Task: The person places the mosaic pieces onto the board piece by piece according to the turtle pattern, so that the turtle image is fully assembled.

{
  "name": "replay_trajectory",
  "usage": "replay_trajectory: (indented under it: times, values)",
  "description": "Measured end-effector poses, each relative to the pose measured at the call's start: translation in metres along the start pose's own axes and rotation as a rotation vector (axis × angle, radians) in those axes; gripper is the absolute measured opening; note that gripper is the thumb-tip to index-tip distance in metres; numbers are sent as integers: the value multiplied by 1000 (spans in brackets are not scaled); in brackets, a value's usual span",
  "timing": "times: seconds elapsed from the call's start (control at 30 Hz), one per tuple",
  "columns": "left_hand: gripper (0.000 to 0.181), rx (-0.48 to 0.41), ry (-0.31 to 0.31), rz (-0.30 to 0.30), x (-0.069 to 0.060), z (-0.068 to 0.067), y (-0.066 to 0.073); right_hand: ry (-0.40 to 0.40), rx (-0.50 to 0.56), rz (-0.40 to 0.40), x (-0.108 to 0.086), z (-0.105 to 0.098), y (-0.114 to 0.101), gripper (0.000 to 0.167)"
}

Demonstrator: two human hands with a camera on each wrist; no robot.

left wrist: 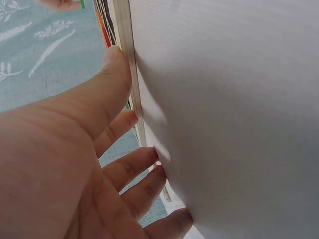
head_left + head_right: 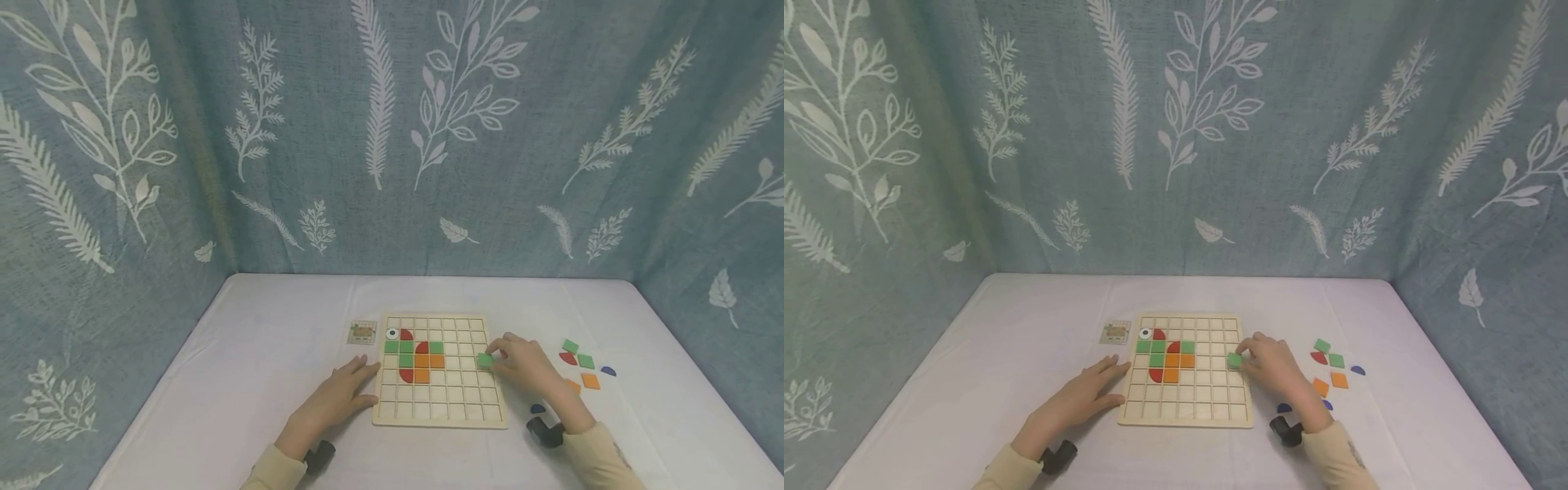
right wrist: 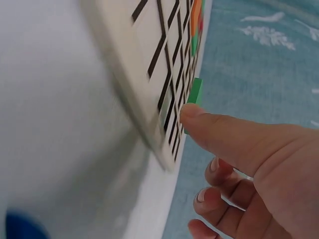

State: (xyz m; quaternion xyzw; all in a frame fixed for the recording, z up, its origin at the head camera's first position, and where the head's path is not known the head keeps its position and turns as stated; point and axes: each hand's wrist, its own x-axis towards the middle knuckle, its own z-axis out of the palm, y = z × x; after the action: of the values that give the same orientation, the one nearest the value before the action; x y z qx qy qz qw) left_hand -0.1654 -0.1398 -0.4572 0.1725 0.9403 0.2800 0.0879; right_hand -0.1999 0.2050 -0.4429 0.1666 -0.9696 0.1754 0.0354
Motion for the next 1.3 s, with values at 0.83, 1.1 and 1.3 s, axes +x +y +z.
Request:
replay_trajectory:
  times: [0.83,1.1,1.3]
  values:
    - [63,17,1,3,2,1,1,-10,18,-112,19,22,-48,19]
    - [62,18,-3,-1,1,0,2,-13,41,-147,17,26,-57,19]
    - [62,22,-3,1,2,1,0,-26,40,-128,16,29,-63,14]
